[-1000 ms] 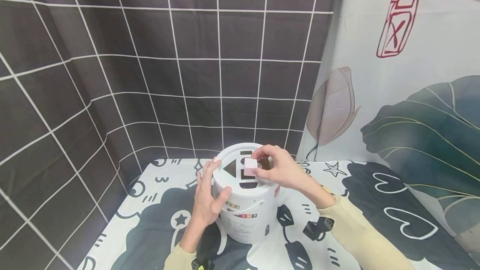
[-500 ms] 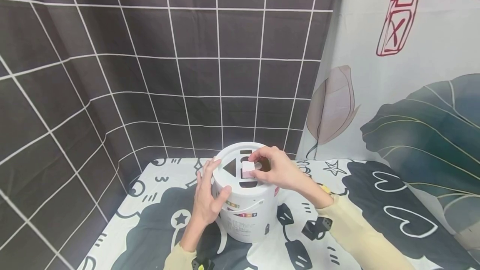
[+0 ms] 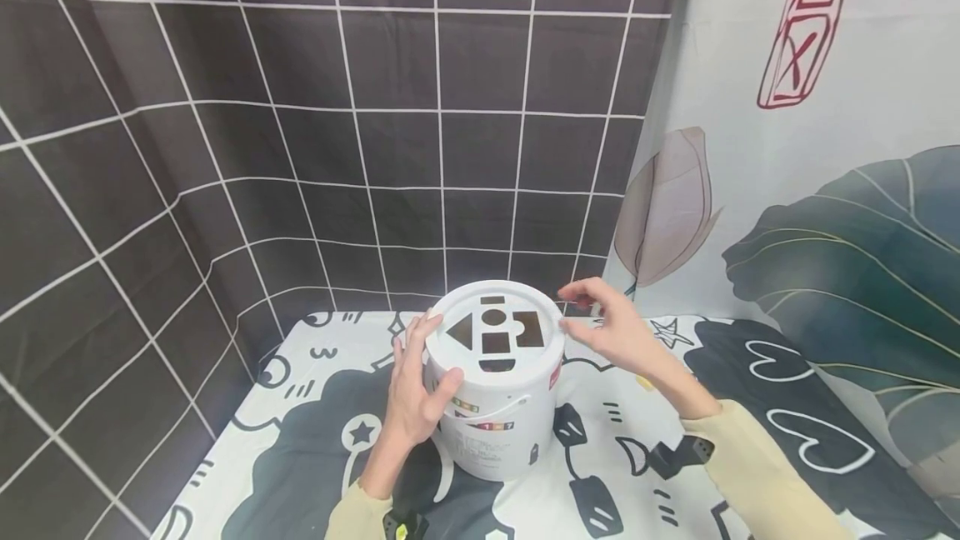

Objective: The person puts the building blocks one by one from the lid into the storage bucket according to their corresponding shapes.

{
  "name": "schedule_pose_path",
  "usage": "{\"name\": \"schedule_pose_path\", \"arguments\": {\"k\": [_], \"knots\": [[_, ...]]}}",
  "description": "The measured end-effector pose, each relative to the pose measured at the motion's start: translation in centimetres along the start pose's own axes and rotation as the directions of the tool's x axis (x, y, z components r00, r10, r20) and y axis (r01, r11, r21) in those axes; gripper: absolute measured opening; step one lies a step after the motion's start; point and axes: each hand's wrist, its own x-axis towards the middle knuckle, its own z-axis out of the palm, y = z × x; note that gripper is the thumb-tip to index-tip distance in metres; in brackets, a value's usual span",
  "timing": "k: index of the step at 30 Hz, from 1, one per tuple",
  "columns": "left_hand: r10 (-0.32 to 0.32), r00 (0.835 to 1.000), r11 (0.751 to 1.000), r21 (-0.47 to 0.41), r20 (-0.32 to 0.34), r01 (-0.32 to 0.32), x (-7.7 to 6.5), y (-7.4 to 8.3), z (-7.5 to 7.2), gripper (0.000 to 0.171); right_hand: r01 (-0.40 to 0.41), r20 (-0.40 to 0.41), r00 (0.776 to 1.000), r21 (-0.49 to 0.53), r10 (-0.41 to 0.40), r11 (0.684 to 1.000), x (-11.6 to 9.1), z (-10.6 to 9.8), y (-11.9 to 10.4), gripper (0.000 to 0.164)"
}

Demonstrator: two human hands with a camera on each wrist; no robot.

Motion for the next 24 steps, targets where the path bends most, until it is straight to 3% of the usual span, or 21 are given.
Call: {"name": "schedule_pose_path", "arguments": {"k": [5, 10, 24], "knots": [[-0.001, 1.000, 1.000, -0.001, 0.002, 0.001, 0.1, 0.1, -0.1, 0.072, -0.092, 0.014, 0.996, -0.073, 0.093, 0.993, -1.6, -2.1, 2.6, 0.032], [0.005, 1.000, 1.000, -0.004, -0.004, -0.005, 0.0, 0.0, -0.1, 0.071, -0.200, -0.025, 0.980, -0.121, 0.198, 0.972, -3.5, -3.3, 4.8, 0.032], [0.006, 1.000, 1.000, -0.010, -0.006, -0.006, 0.0, 0.0, 0.0, 0.070, -0.336, -0.121, 0.941, -0.198, 0.317, 0.921, -7.1, -3.4, 9.2, 0.033]]}}
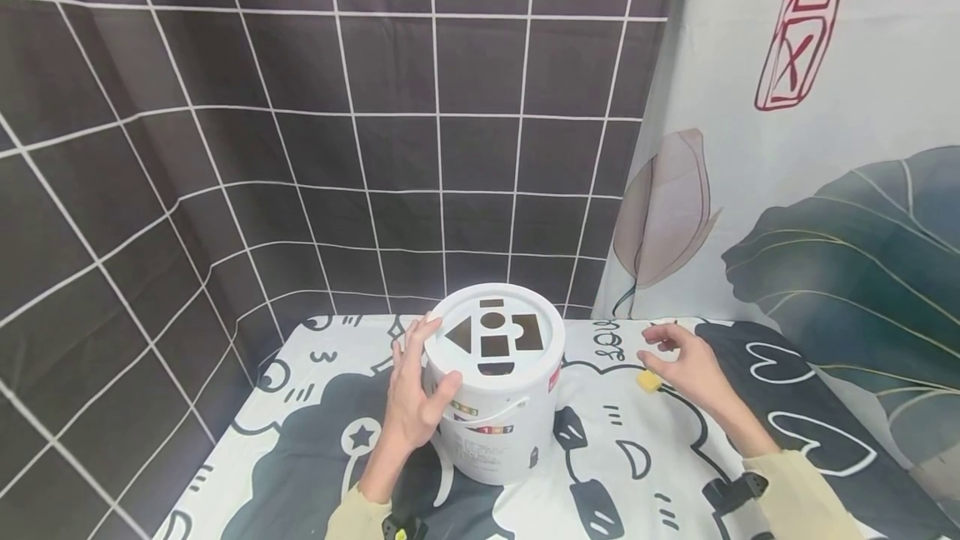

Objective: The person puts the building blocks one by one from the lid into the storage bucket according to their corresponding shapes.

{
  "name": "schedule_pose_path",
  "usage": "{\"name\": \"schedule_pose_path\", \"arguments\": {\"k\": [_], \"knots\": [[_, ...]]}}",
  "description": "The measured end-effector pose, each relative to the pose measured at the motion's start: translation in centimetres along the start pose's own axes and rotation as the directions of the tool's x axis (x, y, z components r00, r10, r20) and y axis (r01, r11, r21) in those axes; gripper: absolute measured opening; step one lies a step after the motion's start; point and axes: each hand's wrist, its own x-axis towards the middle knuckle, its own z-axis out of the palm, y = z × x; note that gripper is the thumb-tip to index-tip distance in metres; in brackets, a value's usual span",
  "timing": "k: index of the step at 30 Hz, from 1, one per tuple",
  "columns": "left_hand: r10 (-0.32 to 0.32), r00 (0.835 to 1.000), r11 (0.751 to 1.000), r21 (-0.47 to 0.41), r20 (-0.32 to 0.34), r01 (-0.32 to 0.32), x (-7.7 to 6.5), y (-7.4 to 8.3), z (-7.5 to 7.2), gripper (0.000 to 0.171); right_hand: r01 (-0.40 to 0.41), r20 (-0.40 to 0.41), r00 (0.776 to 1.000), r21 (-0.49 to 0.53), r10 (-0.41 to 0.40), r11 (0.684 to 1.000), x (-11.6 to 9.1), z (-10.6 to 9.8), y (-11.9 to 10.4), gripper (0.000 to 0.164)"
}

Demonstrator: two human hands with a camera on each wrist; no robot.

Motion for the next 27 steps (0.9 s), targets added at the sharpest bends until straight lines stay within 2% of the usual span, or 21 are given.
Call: {"name": "schedule_pose_path", "arguments": {"k": [16, 27], "knots": [[0.014, 1.000, 1.000, 0.001, -0.007, -0.013, -0.1, -0.3, 0.1, 0.070, -0.130, 0.027, 0.991, -0.025, 0.131, 0.991, -1.7, 1.8, 4.6, 0.036], [0.016, 1.000, 1.000, 0.005, -0.007, -0.016, -0.1, -0.3, 0.1, 0.070, -0.189, 0.033, 0.981, -0.032, 0.190, 0.981, -2.1, 2.8, 6.0, 0.038]]}}
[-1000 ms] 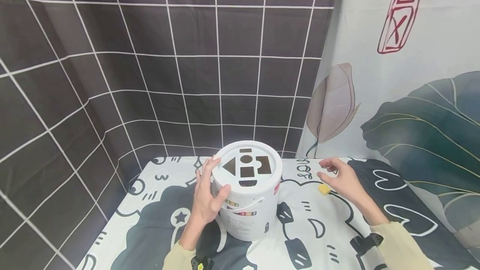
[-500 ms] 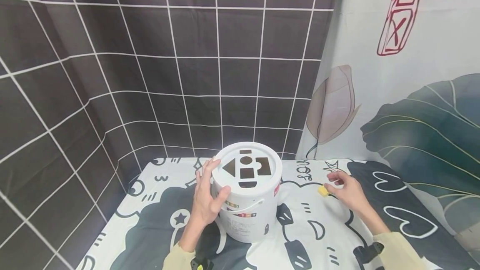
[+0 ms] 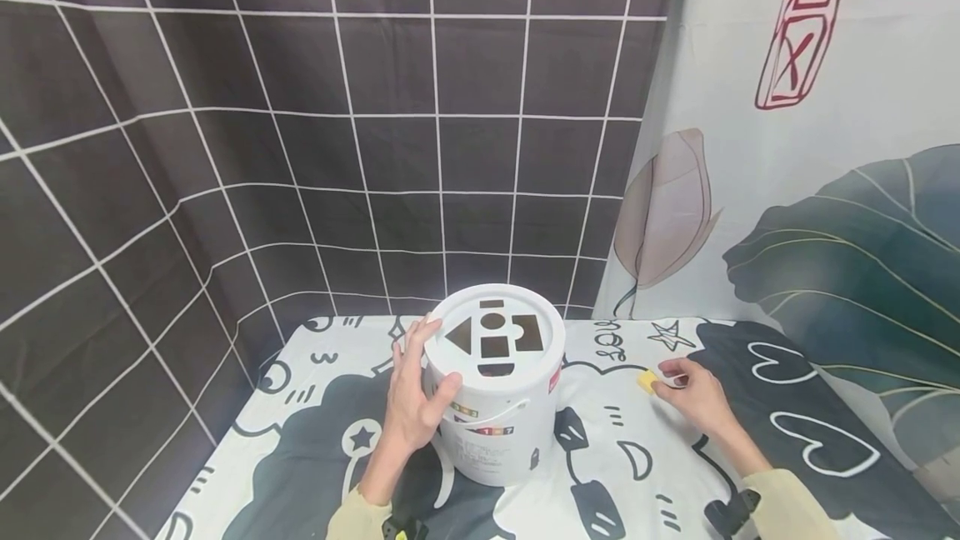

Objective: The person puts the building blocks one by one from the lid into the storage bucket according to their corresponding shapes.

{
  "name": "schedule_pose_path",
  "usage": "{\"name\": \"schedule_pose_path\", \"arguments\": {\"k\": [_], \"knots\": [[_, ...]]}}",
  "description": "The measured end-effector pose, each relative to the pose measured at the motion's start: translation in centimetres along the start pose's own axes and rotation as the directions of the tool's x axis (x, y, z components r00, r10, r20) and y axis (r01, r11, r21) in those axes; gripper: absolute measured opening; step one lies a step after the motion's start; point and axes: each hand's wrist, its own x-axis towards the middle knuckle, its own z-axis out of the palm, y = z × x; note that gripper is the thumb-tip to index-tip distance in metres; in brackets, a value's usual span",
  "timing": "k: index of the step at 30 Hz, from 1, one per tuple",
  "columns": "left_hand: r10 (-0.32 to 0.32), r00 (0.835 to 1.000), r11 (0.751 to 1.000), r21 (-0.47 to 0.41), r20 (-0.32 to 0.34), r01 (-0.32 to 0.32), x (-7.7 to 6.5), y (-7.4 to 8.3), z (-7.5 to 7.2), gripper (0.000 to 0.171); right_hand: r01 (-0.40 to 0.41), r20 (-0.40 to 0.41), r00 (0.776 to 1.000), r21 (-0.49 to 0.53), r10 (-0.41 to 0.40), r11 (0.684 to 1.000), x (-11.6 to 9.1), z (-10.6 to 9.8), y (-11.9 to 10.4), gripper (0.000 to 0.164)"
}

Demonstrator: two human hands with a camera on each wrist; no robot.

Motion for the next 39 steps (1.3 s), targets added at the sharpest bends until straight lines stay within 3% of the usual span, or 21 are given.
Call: {"name": "schedule_pose_path", "arguments": {"k": [17, 26, 39], "knots": [[-0.016, 1.000, 1.000, 0.001, 0.006, 0.016, -0.1, 0.2, -0.1, 0.070, -0.115, -0.040, 0.993, -0.022, 0.114, 0.993, 0.3, 2.2, 1.3, 0.043], [-0.026, 1.000, 1.000, -0.002, 0.009, 0.026, 0.0, 0.3, -0.2, 0.070, -0.113, -0.047, 0.993, -0.030, 0.112, 0.993, 0.6, 2.5, 1.5, 0.044], [-0.015, 1.000, 1.000, -0.002, 0.003, 0.015, 0.0, 0.3, -0.1, 0.070, -0.178, -0.025, 0.984, -0.047, 0.177, 0.983, 1.0, 3.0, 1.7, 0.042]]}}
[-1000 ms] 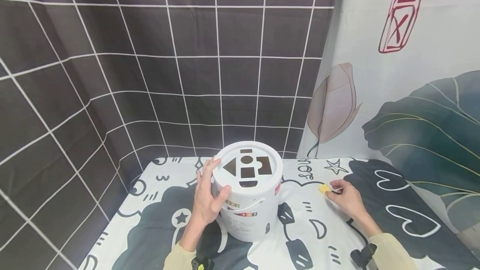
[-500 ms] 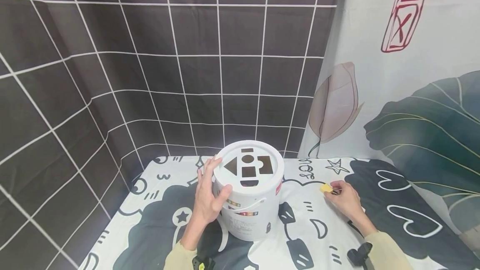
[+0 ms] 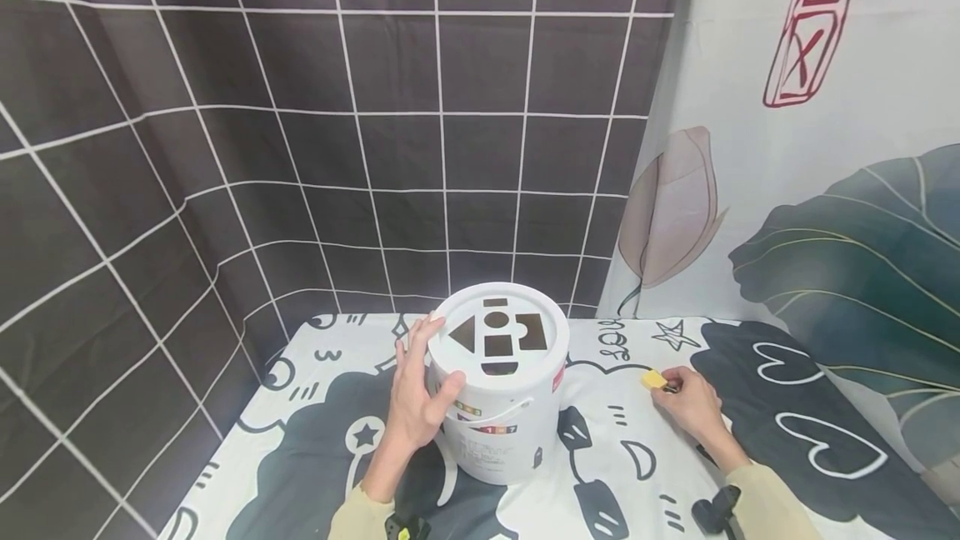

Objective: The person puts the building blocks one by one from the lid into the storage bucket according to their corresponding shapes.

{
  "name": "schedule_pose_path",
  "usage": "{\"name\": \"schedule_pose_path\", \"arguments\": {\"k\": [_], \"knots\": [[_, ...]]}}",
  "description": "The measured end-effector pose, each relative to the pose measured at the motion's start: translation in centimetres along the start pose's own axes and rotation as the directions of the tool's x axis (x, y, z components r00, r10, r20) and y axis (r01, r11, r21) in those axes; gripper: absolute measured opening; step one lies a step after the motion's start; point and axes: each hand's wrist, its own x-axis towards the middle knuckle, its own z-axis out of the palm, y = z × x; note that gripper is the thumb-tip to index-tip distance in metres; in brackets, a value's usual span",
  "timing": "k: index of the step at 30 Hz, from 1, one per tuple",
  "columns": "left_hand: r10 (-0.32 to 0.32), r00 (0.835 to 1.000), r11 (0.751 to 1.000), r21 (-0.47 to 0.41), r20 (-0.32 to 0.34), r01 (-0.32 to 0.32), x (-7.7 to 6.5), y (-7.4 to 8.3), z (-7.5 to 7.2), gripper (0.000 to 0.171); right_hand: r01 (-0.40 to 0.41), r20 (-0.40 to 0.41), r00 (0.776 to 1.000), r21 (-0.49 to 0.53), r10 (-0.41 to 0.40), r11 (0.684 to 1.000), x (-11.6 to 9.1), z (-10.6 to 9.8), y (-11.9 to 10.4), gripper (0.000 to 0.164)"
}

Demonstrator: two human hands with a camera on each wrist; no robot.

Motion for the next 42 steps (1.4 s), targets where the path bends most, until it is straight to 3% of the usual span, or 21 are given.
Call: {"name": "schedule_pose_path", "arguments": {"k": [11, 20, 34, 42], "knots": [[-0.005, 1.000, 1.000, -0.004, 0.001, 0.005, 0.0, 0.0, 0.1, 0.070, 0.002, -0.010, 1.000, 0.002, -0.002, 1.000, -0.2, -0.4, 0.0, 0.040], [-0.007, 1.000, 1.000, 0.001, 0.003, 0.007, 0.1, 0.1, 0.0, 0.069, 0.053, -0.044, 0.998, 0.023, -0.052, 0.998, -0.4, -1.5, -1.4, 0.039], [-0.014, 1.000, 1.000, -0.003, 0.003, 0.014, -0.3, 0.0, 0.0, 0.069, 0.125, -0.024, 0.992, 0.056, -0.124, 0.991, -0.6, -3.2, -3.4, 0.041], [0.005, 1.000, 1.000, -0.001, -0.005, -0.005, -0.1, -0.1, 0.1, 0.069, 0.231, -0.083, 0.971, 0.058, -0.226, 0.971, -0.9, -4.4, -5.9, 0.037]]}}
